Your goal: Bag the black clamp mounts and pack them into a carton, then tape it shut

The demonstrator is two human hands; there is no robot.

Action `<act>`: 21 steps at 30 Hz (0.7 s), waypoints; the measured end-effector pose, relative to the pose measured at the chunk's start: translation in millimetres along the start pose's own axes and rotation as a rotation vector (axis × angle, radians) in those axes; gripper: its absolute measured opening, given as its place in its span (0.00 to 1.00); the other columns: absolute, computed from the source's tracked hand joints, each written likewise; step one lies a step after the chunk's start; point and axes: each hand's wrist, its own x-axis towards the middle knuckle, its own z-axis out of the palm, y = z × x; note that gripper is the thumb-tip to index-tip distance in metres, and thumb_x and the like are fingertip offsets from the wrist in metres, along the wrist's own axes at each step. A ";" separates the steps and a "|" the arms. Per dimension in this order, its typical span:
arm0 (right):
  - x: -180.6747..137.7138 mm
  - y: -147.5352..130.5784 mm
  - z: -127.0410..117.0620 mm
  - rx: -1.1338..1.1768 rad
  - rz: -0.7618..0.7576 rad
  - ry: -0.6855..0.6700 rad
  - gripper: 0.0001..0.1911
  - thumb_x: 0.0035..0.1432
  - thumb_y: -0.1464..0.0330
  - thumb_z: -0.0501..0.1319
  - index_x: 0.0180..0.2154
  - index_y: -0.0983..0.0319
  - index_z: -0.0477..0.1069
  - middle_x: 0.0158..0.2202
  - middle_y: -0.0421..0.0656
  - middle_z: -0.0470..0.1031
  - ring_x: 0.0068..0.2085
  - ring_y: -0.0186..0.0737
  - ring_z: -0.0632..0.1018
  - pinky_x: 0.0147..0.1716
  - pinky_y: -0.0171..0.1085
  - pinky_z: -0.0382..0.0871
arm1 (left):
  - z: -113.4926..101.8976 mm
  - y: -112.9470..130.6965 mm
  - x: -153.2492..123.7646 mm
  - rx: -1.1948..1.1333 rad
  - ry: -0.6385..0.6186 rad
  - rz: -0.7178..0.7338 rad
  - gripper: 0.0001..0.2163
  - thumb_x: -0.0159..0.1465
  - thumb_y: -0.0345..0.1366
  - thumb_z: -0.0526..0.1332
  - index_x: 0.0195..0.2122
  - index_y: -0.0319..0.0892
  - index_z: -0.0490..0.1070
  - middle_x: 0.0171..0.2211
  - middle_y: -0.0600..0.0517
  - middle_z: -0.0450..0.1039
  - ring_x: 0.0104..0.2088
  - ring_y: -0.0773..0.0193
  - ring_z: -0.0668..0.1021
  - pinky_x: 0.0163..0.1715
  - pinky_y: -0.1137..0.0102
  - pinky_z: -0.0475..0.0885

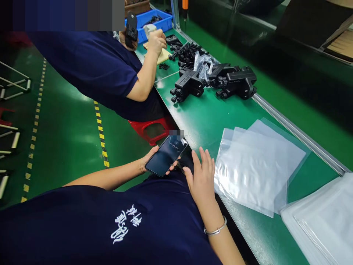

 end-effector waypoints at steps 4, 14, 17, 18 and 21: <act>-7.1 8.5 -7.6 0.015 0.026 0.059 0.25 0.68 0.62 0.53 0.63 0.60 0.57 0.63 0.58 0.61 0.66 0.58 0.60 0.59 0.63 0.61 | 2.7 -3.0 -0.4 0.000 -0.013 -0.009 0.40 0.53 0.58 0.66 0.57 0.29 0.67 0.46 0.39 0.74 0.42 0.56 0.75 0.42 0.64 0.71; -22.0 27.0 -33.6 0.064 0.086 0.199 0.25 0.68 0.62 0.53 0.64 0.58 0.56 0.62 0.57 0.61 0.64 0.55 0.63 0.58 0.64 0.62 | 14.6 -9.9 6.6 0.055 0.019 0.019 0.40 0.52 0.57 0.68 0.55 0.28 0.67 0.44 0.41 0.73 0.41 0.58 0.74 0.40 0.65 0.70; -28.2 34.3 -41.8 0.074 0.121 0.233 0.24 0.68 0.60 0.53 0.63 0.58 0.57 0.62 0.56 0.62 0.64 0.55 0.64 0.58 0.64 0.62 | 19.5 -11.4 8.5 0.058 0.034 0.027 0.39 0.50 0.56 0.69 0.54 0.29 0.68 0.43 0.41 0.73 0.40 0.58 0.74 0.39 0.65 0.70; -30.6 36.9 -44.0 0.075 0.134 0.245 0.24 0.68 0.60 0.53 0.63 0.58 0.58 0.62 0.56 0.62 0.63 0.55 0.64 0.58 0.64 0.62 | 21.8 -12.1 9.2 0.060 0.040 0.029 0.39 0.50 0.56 0.69 0.54 0.29 0.68 0.43 0.41 0.73 0.40 0.58 0.74 0.39 0.66 0.70; -38.8 45.1 -49.0 0.085 0.176 0.266 0.25 0.68 0.58 0.52 0.62 0.59 0.59 0.61 0.56 0.63 0.63 0.55 0.65 0.58 0.64 0.62 | 29.4 -14.1 12.0 0.074 0.058 0.031 0.40 0.50 0.56 0.69 0.55 0.28 0.68 0.43 0.40 0.73 0.40 0.58 0.74 0.40 0.65 0.70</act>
